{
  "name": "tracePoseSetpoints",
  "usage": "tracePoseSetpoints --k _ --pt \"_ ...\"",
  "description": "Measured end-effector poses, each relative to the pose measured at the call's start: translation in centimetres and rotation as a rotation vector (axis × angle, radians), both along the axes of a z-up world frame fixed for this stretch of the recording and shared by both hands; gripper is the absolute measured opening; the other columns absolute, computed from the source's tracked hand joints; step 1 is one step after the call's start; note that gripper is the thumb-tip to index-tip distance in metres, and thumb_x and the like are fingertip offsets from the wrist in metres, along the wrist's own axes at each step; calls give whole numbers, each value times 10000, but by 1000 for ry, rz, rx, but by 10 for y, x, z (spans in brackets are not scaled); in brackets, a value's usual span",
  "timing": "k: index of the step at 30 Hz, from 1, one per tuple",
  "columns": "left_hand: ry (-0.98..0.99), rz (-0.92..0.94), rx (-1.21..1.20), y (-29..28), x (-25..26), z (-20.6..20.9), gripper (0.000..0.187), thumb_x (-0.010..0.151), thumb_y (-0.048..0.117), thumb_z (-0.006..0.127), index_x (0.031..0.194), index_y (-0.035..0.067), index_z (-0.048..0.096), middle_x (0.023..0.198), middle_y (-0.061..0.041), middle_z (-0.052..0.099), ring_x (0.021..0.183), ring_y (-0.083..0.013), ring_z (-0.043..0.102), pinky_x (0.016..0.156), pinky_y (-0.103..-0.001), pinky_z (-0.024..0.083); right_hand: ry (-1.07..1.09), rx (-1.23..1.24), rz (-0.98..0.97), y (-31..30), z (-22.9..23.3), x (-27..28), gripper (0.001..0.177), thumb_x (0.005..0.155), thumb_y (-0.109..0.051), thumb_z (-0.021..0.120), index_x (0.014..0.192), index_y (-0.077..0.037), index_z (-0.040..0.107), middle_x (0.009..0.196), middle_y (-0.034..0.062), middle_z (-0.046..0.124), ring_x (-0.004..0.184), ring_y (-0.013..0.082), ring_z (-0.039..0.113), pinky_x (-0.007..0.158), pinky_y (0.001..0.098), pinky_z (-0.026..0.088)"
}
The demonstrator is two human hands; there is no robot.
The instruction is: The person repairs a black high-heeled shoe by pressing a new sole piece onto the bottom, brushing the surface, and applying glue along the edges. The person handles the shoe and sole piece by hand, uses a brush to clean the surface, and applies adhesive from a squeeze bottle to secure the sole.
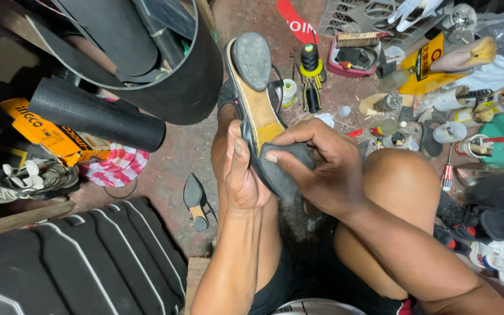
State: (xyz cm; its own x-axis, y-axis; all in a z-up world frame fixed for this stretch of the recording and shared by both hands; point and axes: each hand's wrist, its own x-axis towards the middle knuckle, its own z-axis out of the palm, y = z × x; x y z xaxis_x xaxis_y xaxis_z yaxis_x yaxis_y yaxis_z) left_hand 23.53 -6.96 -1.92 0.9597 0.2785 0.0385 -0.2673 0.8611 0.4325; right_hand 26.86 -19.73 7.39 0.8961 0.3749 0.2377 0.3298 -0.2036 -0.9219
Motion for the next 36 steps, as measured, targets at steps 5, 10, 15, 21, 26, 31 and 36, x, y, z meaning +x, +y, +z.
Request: tracePoseSetpoints --k 5,10,15,21,26,31,36 --pt "4 -5 -42 -2 -5 -4 349 1055 355 688 1204 87 520 1138 -53 620 1018 -147 586 892 -300 475 -189 105 19 2 1 -5 208 883 84 784 1018 -15 661 1030 99 741 957 182 739 850 270 592" --pt "-55 -8 -5 -4 -4 -1 344 1050 351 679 1221 101 518 1206 -35 621 1124 -124 595 982 -281 480 -262 103 9 2 3 -5 227 838 125 766 994 -8 669 1023 111 755 921 200 716 847 292 577" --pt "-163 -9 33 -3 -8 3 258 1116 316 654 1172 98 527 1173 -30 622 1133 -112 597 1038 -275 469 -266 117 38 0 0 -6 246 808 133 752 985 -17 671 1040 121 759 899 191 722 823 281 577" --pt "-119 -21 30 0 -12 -1 260 1105 315 645 1205 105 529 1188 -37 641 1153 -125 604 1046 -306 477 -311 86 58 3 4 -5 263 803 124 776 973 -38 657 1024 107 757 924 185 725 811 279 557" --pt "-82 -29 -5 1 -14 -8 264 1078 299 663 1212 114 530 1163 -41 651 1035 -116 640 890 -261 512 -290 49 5 5 13 -6 261 735 96 792 933 -26 675 985 134 687 908 221 686 806 304 542" --pt "-107 -15 -22 2 -13 -8 302 1104 336 696 1159 81 542 1117 -93 675 907 -131 668 805 -246 530 -144 54 39 5 12 -4 226 789 71 822 962 -29 719 963 91 715 886 176 710 802 271 552" --pt "-42 45 9 4 -7 -3 337 1024 353 725 1123 94 533 1232 -105 658 1160 -187 643 1058 -361 512 10 30 70 -1 9 2 158 828 31 832 959 -14 755 939 84 745 869 155 708 798 259 550"
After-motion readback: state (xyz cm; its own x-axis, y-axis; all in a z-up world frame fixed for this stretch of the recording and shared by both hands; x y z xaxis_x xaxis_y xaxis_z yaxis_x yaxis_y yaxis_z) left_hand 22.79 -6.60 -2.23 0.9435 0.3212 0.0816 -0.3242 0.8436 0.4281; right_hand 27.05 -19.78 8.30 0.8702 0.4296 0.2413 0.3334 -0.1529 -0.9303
